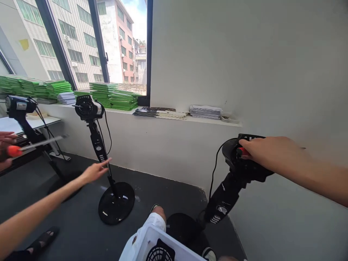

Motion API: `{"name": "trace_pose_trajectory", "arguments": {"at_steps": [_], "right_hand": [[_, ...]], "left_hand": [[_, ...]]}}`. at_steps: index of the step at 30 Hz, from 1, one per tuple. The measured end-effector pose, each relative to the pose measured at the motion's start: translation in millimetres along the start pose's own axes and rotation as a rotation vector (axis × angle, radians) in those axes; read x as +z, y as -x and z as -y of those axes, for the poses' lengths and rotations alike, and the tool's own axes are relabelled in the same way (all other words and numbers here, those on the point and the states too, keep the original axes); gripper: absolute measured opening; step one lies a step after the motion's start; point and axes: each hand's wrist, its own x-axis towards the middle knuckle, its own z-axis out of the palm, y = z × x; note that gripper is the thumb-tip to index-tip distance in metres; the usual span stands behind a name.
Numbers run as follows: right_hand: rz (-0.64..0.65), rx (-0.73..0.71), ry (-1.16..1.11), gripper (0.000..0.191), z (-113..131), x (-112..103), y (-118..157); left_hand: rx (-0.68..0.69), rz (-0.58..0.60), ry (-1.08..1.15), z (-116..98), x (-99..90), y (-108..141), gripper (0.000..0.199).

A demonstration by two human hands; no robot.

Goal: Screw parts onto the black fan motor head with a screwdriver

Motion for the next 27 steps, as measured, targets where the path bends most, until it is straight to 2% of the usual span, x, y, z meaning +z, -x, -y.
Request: {"name": "trace_pose_trajectory", "arguments": {"at_steps": [2, 4, 6, 9, 12, 14, 17, 20, 23, 27], "right_hand": [[0.004, -0.006, 0.018, 0.025, 2, -2, 2], [0.006, -0.018, 0.039, 0.022, 5, -6, 5], [0.009, -0.029, 0.056, 0.02, 7, -9, 8], [0.005, -0.045, 0.064, 0.018, 7, -10, 11], [-0.006, -0.051, 0.059, 0.018, 6, -8, 11], [-0.009, -0.047, 0.057, 0.017, 5, -6, 10], [-0.003, -0.046, 0.048, 0.017, 3, -5, 8], [0.004, -0.054, 0.022, 0.017, 1, -5, 7], [0.008, -0.053, 0.0, 0.017, -1, -6, 6], [0.026, -0.036, 0.002, 0.017, 1, -8, 4]], "left_hand": [[0.14, 0.196, 0.048, -38, 48.8, 6, 0.059], [0.288, 0.266, 0.041, -68, 78.7, 16, 0.059], [0.438, 0.278, 0.055, -91, 91.2, 25, 0.052], [0.67, 0.253, 0.154, -121, 99.1, 34, 0.036], [0.869, 0.161, 0.281, -160, 113.0, 38, 0.036], [0.987, 0.051, 0.358, -194, 122.4, 38, 0.042], [1.098, -0.15, 0.468, -252, 123.8, 31, 0.051], [1.033, -0.316, 0.624, -312, 108.3, 11, 0.041], [0.956, -0.37, 0.8, -366, 91.6, -22, 0.022], [0.939, -0.414, 0.817, -418, 87.2, -64, 0.021]]}}
